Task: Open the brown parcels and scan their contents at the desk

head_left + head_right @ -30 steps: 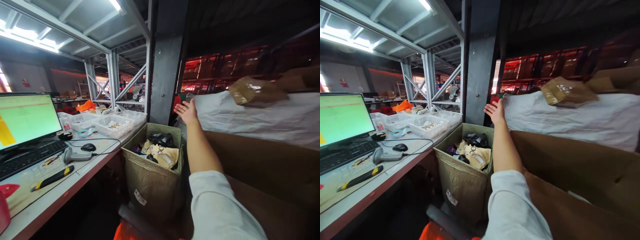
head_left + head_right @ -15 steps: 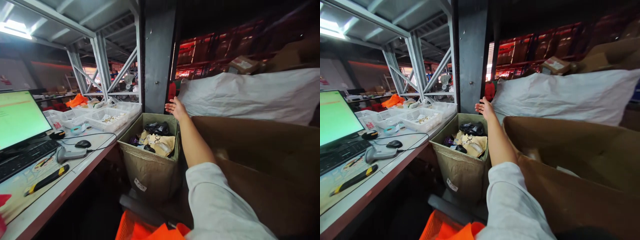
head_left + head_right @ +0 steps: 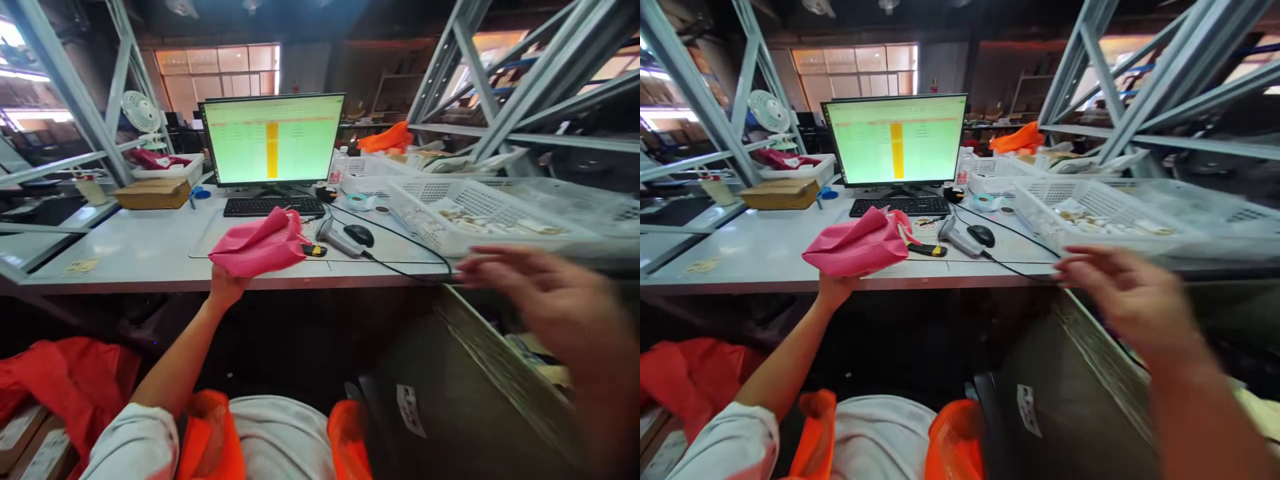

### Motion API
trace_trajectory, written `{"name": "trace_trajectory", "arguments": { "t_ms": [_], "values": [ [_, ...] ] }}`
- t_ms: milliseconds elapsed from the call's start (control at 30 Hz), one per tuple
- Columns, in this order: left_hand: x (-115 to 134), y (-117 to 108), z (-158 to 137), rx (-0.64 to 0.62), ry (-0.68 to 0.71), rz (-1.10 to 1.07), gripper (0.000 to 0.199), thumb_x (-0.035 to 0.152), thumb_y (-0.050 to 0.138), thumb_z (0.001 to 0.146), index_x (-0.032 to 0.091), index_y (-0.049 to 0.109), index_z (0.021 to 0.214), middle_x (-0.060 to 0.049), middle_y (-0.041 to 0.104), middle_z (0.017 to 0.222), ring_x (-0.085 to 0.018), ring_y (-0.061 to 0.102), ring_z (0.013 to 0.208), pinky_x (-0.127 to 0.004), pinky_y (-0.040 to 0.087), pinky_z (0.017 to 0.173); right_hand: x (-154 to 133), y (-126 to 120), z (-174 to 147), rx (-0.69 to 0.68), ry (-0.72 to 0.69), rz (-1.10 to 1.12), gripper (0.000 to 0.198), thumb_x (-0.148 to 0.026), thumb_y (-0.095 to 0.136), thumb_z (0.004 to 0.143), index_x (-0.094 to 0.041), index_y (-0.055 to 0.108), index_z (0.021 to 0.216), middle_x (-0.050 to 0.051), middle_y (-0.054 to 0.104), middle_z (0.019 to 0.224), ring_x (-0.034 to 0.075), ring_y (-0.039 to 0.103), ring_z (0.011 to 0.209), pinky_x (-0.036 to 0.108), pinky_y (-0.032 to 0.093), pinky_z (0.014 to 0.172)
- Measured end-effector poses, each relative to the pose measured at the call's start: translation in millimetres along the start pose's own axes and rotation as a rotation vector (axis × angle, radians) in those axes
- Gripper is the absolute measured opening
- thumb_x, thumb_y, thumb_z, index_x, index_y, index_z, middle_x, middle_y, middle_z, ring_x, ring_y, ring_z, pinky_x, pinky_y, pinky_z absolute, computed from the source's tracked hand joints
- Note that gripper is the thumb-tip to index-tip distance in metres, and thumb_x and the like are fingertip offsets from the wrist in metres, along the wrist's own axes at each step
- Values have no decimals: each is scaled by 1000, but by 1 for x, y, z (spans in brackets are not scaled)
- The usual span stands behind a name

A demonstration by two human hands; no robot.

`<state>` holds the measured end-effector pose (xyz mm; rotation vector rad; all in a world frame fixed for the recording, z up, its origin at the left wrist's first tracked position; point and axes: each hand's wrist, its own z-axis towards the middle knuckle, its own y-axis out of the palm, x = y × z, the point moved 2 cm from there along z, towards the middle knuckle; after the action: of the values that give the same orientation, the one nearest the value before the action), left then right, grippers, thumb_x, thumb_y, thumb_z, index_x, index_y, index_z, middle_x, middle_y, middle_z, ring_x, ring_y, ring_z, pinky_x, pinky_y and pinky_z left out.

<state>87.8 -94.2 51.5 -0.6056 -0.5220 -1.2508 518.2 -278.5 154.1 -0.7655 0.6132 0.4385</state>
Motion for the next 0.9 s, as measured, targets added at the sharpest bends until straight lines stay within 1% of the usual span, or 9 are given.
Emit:
{"name": "trace_trajectory", "arguments": {
  "t_ms": [67, 200, 300, 367, 433, 567, 633, 733, 900],
  "values": [
    [13, 10, -5, -33, -26, -82, 42, 54, 88, 67, 18, 72, 80, -7, 75, 83, -26, 71, 82, -42, 62, 82, -25, 62, 2, -201, -34, 147, 59, -75, 73, 82, -27, 73, 115, 13, 77, 103, 28, 76, 89, 43, 62, 77],
    [22, 15, -16, 19, -174, -215, 51, 65, 84, 67, 17, 74, 81, -8, 74, 78, -25, 70, 75, -39, 61, 73, -82, 159, 2, -437, -227, 458, 52, -62, 69, 93, -24, 67, 128, 11, 72, 126, 26, 72, 109, 42, 61, 92],
    [18, 12, -25, 129, -263, -237, 60, 76, 70, 76, 17, 72, 79, -8, 72, 75, -24, 67, 74, -36, 58, 68, -114, 201, -5, -499, -333, 580, 51, -59, 61, 100, -22, 62, 135, 11, 68, 134, 27, 67, 121, 42, 58, 101],
    [13, 8, -30, 179, -312, -198, 61, 77, 64, 82, 17, 68, 75, -6, 68, 69, -22, 64, 68, -33, 55, 63, -119, 217, -8, -444, -354, 545, 50, -59, 58, 101, -22, 62, 134, 12, 69, 132, 28, 67, 121, 42, 57, 101],
    [8, 3, -32, 216, -379, -170, 58, 75, 65, 83, 17, 67, 76, -6, 67, 70, -22, 64, 69, -33, 54, 65, -109, 225, -3, -333, -334, 462, 49, -58, 59, 100, -21, 62, 133, 12, 70, 128, 28, 69, 115, 42, 58, 97],
    [-9, -12, -17, 299, -487, -115, 57, 73, 68, 84, 17, 66, 96, -10, 73, 95, -28, 70, 97, -36, 55, 87, -55, 240, 29, -123, -279, 84, 44, -48, 58, 99, -16, 65, 128, 16, 70, 120, 30, 67, 108, 46, 54, 97],
    [-22, -17, -4, 328, -552, -79, 58, 72, 66, 87, 18, 62, 105, -11, 72, 103, -28, 68, 104, -38, 53, 94, -24, 254, 45, -192, -206, -251, 45, -41, 55, 98, -11, 64, 131, 21, 67, 126, 34, 62, 116, 49, 50, 101],
    [-38, -17, 13, 316, -671, -84, 50, 66, 63, 94, 19, 56, 108, -11, 70, 107, -27, 67, 106, -37, 51, 95, 8, 276, 58, -423, -103, -603, 53, -37, 53, 99, -6, 58, 142, 26, 62, 135, 39, 57, 123, 50, 46, 102],
    [-45, -11, 36, 306, -682, -57, 36, 51, 67, 97, 19, 52, 105, -7, 67, 106, -22, 66, 103, -32, 50, 91, 8, 292, 71, -487, -149, -649, 44, -39, 51, 101, -7, 69, 125, 25, 69, 120, 36, 63, 112, 43, 47, 94]
  ]
}}
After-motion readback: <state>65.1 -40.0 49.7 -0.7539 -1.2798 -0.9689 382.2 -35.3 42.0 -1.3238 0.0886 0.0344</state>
